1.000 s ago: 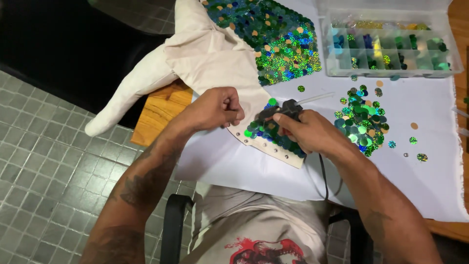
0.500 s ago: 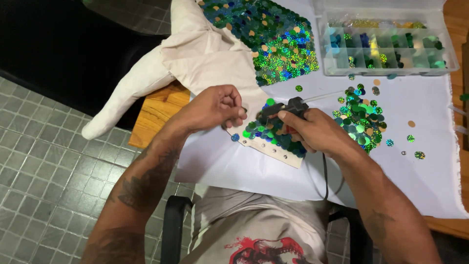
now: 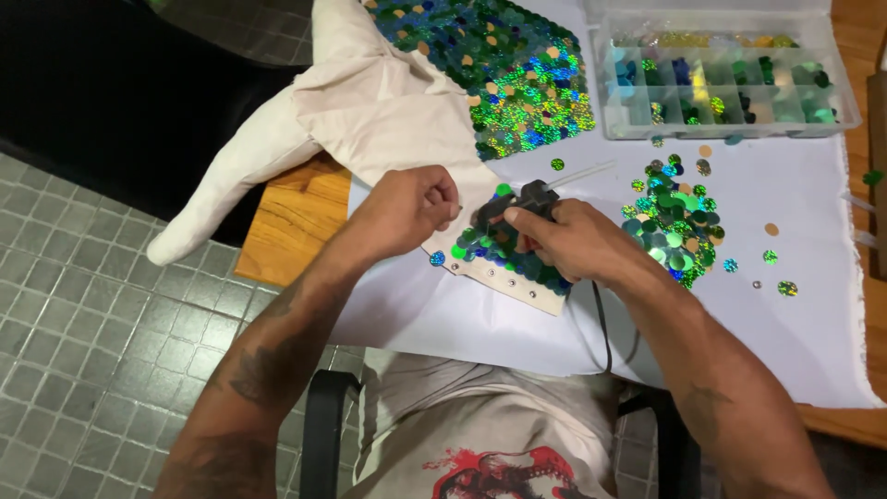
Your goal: Decorating a white fabric piece by applying hot glue and attaching green sequins.
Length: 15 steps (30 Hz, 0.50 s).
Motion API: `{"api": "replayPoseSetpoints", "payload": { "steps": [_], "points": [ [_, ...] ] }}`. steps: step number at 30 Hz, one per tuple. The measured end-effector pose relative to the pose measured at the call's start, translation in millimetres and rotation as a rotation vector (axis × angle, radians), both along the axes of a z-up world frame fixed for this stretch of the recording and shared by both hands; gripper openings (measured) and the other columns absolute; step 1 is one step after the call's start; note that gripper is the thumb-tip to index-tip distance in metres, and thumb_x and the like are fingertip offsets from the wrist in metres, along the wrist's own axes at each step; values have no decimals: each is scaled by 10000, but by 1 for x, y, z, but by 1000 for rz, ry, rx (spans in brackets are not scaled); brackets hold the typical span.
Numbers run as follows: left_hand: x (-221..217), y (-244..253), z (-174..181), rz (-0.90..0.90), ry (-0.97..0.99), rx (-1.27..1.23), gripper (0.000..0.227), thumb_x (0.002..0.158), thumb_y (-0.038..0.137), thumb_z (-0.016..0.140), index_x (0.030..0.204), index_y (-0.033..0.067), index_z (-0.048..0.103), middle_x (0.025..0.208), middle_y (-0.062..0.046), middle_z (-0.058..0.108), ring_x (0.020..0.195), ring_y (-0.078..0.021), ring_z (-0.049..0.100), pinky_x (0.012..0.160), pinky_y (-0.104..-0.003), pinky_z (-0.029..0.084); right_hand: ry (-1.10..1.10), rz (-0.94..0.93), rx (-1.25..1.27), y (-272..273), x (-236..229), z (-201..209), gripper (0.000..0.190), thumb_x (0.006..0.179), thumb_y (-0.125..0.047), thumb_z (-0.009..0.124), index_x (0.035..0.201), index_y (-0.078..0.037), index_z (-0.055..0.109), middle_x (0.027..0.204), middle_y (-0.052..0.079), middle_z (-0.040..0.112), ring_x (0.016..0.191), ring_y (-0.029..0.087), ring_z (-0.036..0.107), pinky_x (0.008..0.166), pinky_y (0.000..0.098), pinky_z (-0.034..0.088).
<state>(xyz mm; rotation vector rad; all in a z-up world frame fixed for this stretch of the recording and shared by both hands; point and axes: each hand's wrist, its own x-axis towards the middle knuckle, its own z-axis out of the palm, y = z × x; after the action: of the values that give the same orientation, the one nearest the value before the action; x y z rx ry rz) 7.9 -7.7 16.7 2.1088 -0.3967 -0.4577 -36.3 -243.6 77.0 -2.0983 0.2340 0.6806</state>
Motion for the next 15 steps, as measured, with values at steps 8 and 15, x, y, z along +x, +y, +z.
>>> {"api": "replayPoseSetpoints", "payload": {
  "steps": [8, 15],
  "points": [
    [1, -4, -5, 0, -119, 32, 112, 893, 104, 713, 981, 40, 742, 933, -193, 721, 877, -322, 753, 762, -420, 585, 8, 88, -221, 5, 5, 3, 497, 940, -478, 605, 798, -43, 799, 511, 94, 562, 335, 202, 524, 437, 340, 451],
    [4, -10, -13, -14, -108, 55, 129, 880, 131, 711, 955, 57, 783, 944, -168, 687, 898, -341, 728, 794, -422, 571, -31, 152, -371, 5, 0, 11, 627, 944, -580, 574, 931, -10, 836, 888, 183, 803, 803, 394, 757, 737, 438, 555]
  ]
}}
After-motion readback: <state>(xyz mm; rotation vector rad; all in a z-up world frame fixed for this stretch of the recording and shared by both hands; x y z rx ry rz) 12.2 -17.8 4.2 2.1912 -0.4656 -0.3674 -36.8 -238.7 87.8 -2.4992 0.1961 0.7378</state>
